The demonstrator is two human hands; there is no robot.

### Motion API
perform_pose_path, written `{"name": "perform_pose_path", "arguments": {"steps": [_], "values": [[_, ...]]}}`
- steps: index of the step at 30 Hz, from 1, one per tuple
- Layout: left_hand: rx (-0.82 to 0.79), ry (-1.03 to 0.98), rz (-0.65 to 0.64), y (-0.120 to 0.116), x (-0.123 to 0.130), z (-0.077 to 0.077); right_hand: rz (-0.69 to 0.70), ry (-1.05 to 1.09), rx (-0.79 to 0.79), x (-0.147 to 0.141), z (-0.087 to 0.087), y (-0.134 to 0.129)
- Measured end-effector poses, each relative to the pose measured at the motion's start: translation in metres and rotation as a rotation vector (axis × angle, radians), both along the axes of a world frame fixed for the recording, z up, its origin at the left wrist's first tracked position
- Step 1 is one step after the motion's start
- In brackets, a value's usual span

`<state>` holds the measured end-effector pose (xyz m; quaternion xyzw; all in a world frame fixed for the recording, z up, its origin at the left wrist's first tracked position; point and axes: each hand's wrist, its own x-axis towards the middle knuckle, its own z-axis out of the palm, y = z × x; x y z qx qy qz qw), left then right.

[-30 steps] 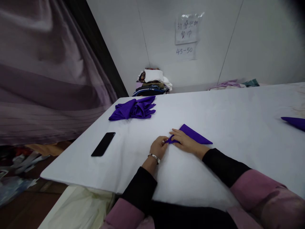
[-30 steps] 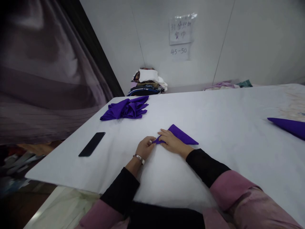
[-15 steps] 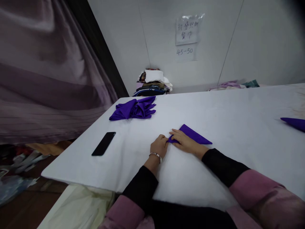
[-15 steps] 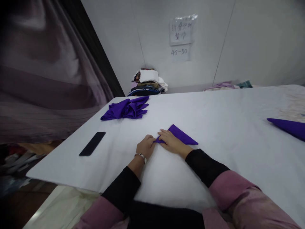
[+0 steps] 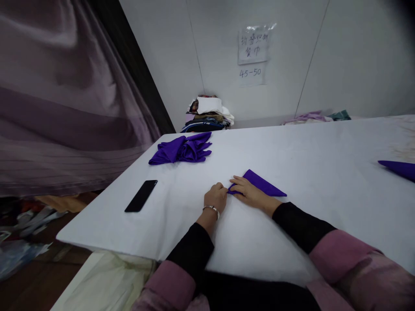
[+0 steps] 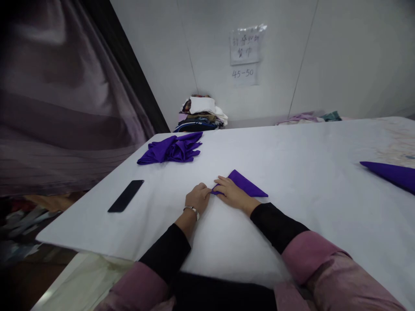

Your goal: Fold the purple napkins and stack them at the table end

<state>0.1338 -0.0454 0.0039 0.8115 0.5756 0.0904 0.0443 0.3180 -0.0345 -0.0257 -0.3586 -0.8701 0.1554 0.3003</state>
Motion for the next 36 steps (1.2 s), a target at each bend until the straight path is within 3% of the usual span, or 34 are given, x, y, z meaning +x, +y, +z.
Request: {"name": "perform_pose_path", "arguments": {"steps": [8,12,15,18,21,26,31,36], "values": [[-0.031,-0.207,0.048,-0.007,-0.012,-0.006,-0.006,0.0,-0.048,-0.001,0.004,-0.001],[0.104,-0.322,0.051,-0.018,-0.016,-0.006,-0.014,-0.009,-0.023,-0.001,0.005,-0.002],[0.191,-0.3,-0.118,-0.031,-0.003,-0.006,-0.013,-0.012,-0.012,-0.002,0.003,-0.001],[0.119,-0.215,-0.28,-0.04,0.014,-0.011,-0.008,-0.008,-0.028,-0.002,0.0,0.001],[0.076,-0.152,-0.201,-0.039,0.019,-0.016,0.002,0.007,-0.045,-0.001,0.001,0.001],[0.104,-0.082,-0.057,-0.024,-0.002,-0.01,-0.006,0.002,-0.063,-0.001,0.005,-0.001],[0.097,-0.056,-0.072,-0.01,-0.012,0.001,-0.021,0.018,-0.088,-0.001,0.008,-0.002],[0.098,-0.02,-0.109,-0.004,-0.01,0.002,-0.016,-0.023,-0.083,0.0,0.011,-0.003]]}}
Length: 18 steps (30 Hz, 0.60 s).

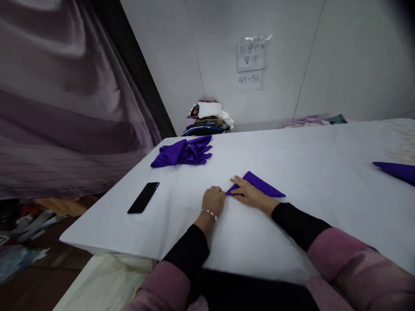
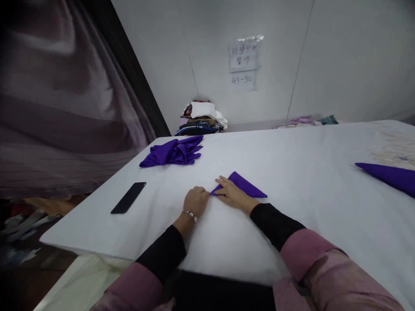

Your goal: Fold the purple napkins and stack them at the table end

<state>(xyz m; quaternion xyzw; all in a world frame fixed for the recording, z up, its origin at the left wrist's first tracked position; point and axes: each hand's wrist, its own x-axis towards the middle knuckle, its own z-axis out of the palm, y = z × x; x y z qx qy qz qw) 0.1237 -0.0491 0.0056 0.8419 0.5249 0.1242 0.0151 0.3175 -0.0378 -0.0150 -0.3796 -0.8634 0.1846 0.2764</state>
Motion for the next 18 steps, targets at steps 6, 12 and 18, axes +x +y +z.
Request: {"name": "perform_pose_path", "arguments": {"steps": [6,12,18], "values": [[-0.006,0.002,-0.008,-0.001,-0.002,0.0,0.008,0.047,0.011,0.0,-0.002,0.0],[0.018,-0.094,0.06,-0.006,0.009,0.009,0.025,0.091,0.03,-0.001,-0.005,0.0],[-0.049,-0.365,-0.257,0.004,0.045,-0.002,0.097,0.151,0.072,-0.008,-0.001,0.006]]}}
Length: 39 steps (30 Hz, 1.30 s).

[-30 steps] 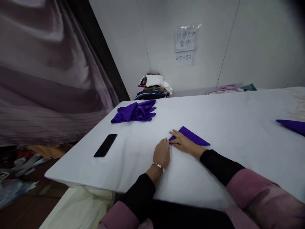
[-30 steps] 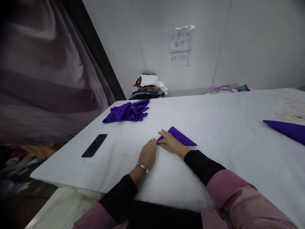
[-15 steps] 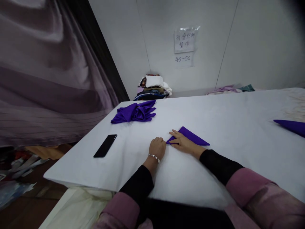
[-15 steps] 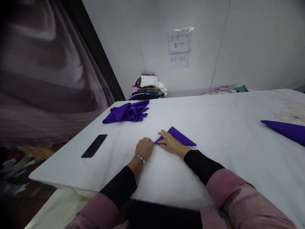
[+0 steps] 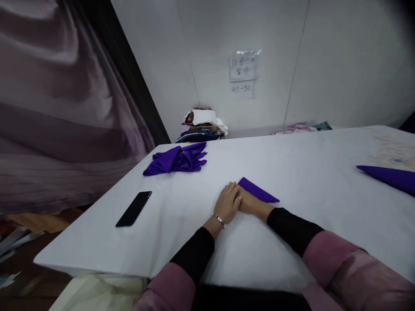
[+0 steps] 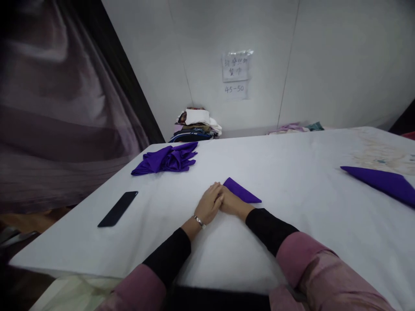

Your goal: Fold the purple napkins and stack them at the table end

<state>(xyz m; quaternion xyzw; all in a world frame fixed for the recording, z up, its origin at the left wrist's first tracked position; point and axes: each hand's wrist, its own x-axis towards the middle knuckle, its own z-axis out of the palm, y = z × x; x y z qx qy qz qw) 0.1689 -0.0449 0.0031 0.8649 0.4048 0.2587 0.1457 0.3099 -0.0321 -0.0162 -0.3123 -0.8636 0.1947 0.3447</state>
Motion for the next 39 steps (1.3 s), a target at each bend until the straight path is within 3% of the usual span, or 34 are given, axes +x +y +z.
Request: {"name": "perform_pose_path", "arguments": {"steps": [4,8,13,15,19,23,28,32,35,39], "values": [[-0.176,-0.013,0.071,0.012,0.006,-0.015,-0.025,0.043,-0.011,0.003,0.003,0.001],[-0.223,0.002,0.114,0.014,0.007,-0.016,-0.186,0.254,-0.252,0.011,-0.002,0.005],[-0.167,0.283,0.09,0.008,0.012,-0.013,-0.307,0.381,-0.402,0.025,0.0,0.011],[-0.127,0.383,0.091,0.007,0.013,-0.013,-0.36,0.305,-0.357,0.035,0.004,0.007],[-0.099,0.489,0.121,0.007,0.014,-0.014,-0.414,-0.202,-0.178,0.061,0.005,-0.011],[-0.099,0.509,0.122,0.007,0.014,-0.014,-0.426,-0.513,-0.171,0.084,-0.002,-0.029],[-0.101,0.505,0.122,0.008,0.014,-0.014,-0.454,-0.62,-0.177,0.109,-0.004,-0.043],[-0.105,0.507,0.122,0.008,0.014,-0.015,-0.502,-0.657,-0.198,0.116,0.007,-0.048],[-0.095,0.501,0.123,0.008,0.014,-0.015,-0.519,-0.611,-0.116,0.098,0.02,-0.043],[-0.105,0.497,0.122,0.007,0.015,-0.014,-0.358,-0.572,-0.071,0.061,0.024,-0.022]]}}
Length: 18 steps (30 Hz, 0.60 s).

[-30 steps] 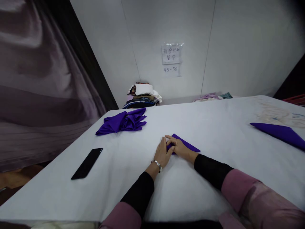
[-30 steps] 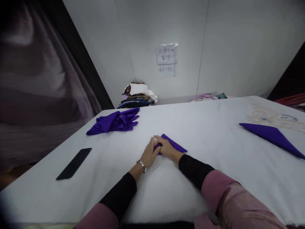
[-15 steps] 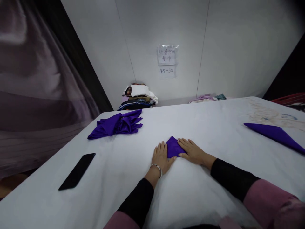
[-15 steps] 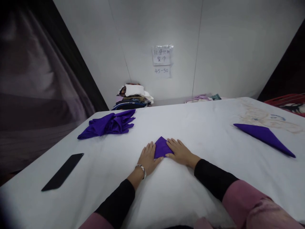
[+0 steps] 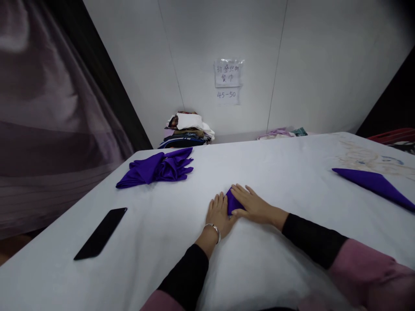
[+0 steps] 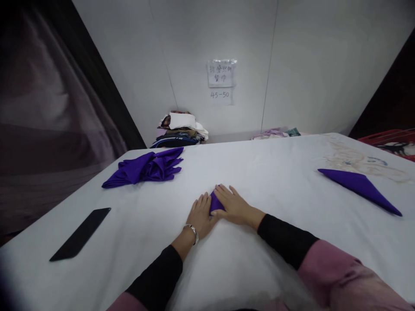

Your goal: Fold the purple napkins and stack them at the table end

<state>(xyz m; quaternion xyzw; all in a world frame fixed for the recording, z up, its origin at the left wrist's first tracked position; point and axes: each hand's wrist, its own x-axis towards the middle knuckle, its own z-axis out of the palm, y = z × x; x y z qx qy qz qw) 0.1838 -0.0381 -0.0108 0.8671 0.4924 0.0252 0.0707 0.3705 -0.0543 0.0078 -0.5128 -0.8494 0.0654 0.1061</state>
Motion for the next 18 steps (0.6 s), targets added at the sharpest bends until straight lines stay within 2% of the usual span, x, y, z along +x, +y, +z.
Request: {"name": "perform_pose_path", "arguments": {"steps": [3,8,13,18], "values": [[-0.003,0.002,0.004,-0.001,0.0,0.001,0.0,-0.015,-0.076,-0.013,-0.008,0.015],[0.011,-0.005,0.01,-0.001,0.001,0.0,0.002,-0.022,-0.098,-0.006,-0.017,0.02],[0.016,0.002,0.006,-0.001,0.001,0.0,-0.026,-0.007,-0.067,0.018,-0.023,0.003],[0.003,0.018,0.013,-0.001,0.002,0.0,-0.087,-0.001,-0.079,0.059,-0.031,-0.032]]}}
